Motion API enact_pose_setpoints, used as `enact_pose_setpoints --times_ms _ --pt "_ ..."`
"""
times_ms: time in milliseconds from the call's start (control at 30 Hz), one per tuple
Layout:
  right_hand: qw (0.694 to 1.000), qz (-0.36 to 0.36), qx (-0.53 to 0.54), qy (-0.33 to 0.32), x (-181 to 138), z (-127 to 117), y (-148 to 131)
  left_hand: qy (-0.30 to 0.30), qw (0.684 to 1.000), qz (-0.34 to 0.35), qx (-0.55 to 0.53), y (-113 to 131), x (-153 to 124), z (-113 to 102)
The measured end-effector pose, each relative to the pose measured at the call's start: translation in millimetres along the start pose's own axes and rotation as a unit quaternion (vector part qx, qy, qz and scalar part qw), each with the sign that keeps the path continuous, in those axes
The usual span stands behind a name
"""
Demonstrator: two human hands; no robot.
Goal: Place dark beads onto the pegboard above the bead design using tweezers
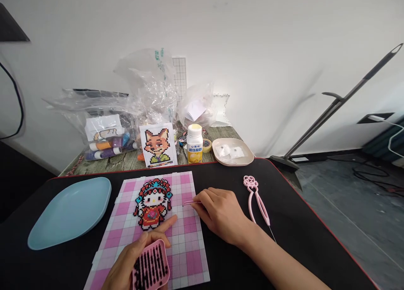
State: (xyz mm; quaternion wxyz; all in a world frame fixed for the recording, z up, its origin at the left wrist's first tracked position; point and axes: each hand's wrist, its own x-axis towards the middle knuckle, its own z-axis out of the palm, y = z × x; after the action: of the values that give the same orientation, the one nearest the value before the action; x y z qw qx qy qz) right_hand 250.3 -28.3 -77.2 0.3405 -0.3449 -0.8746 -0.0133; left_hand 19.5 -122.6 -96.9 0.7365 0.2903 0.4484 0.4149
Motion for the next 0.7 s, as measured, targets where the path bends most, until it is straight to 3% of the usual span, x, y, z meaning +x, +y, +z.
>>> enact_pose_setpoints --times_ms 267,700 --pt "1.0 0.0 -0.004 -0.015 -0.7 -1.1 -0.9 -0.037 0.999 0.009 -0.001 19.4 -1.1 28.5" --pt "1.0 0.007 -0.015 -0.015 0.0 -1.1 -2.1 -0.052 0.998 0.021 -0.001 20.1 -2.0 30.1"
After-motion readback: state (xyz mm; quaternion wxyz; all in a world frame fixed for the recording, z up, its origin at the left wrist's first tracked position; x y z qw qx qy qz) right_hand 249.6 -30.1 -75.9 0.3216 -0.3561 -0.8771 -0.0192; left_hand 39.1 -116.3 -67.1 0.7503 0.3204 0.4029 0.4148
